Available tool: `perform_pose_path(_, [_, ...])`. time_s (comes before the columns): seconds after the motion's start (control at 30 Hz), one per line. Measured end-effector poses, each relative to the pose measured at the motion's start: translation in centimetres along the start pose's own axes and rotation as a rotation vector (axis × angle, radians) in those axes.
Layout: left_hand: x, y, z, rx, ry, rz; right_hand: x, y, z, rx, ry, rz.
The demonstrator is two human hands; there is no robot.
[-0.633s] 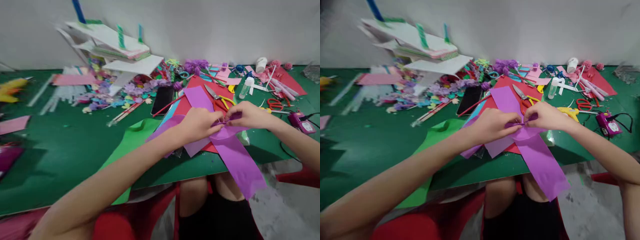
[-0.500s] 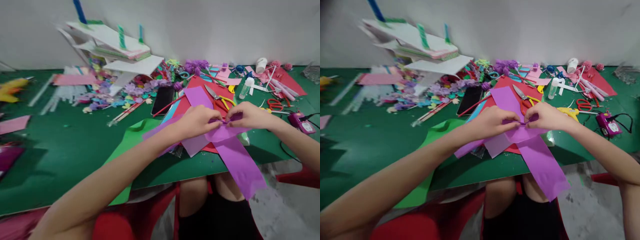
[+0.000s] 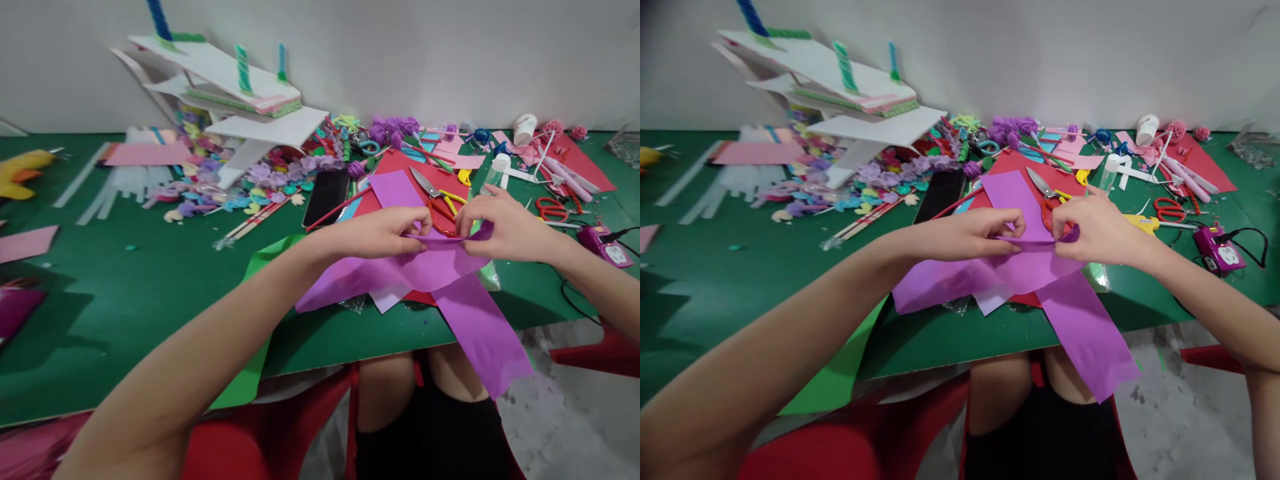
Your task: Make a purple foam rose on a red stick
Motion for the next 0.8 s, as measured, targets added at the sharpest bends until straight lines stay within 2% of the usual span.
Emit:
perform_pose_path(0.13, [-0.7, -0.5, -0.4, -0.009, -0.15, 0.064, -0.1, -0.7, -0.3, 0.087, 0.005, 0.058])
perform_pose_path(0.2, [-1.0, -0.7, -0.2, -0.01, -0.178, 0.055, -0.1, -1.1, -0.4, 0.121, 0.025, 0.053])
perform_pose_path(0.43, [-2.6, -0.4, 1.1, -0.026, -0.152, -0.231, -0.5, -1.8, -0.8, 0.226, 0.122, -0.096])
perform_pose_path(0.57, [-2.8, -0.8, 1.4, 0.03, -0.055, -0.477, -0.2, -2.3, -1.6, 0.324, 0.228, -0.278])
perform_pose_path(0.8, [-3.8, -1.3, 1.9, 0.051, -0.082, -0.699, 0.0, -3.0, -3.2, 0.503, 0.306, -0.416])
Point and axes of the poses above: each hand's wrist, its own z-axis towards the middle knuckle, its own x-axis out of the back of the hand, y = z × x, the point moved 8 cm from there along z, towards the middle knuckle, and after that the axes turned 7 degrees about -x, right-handed, at the moved point
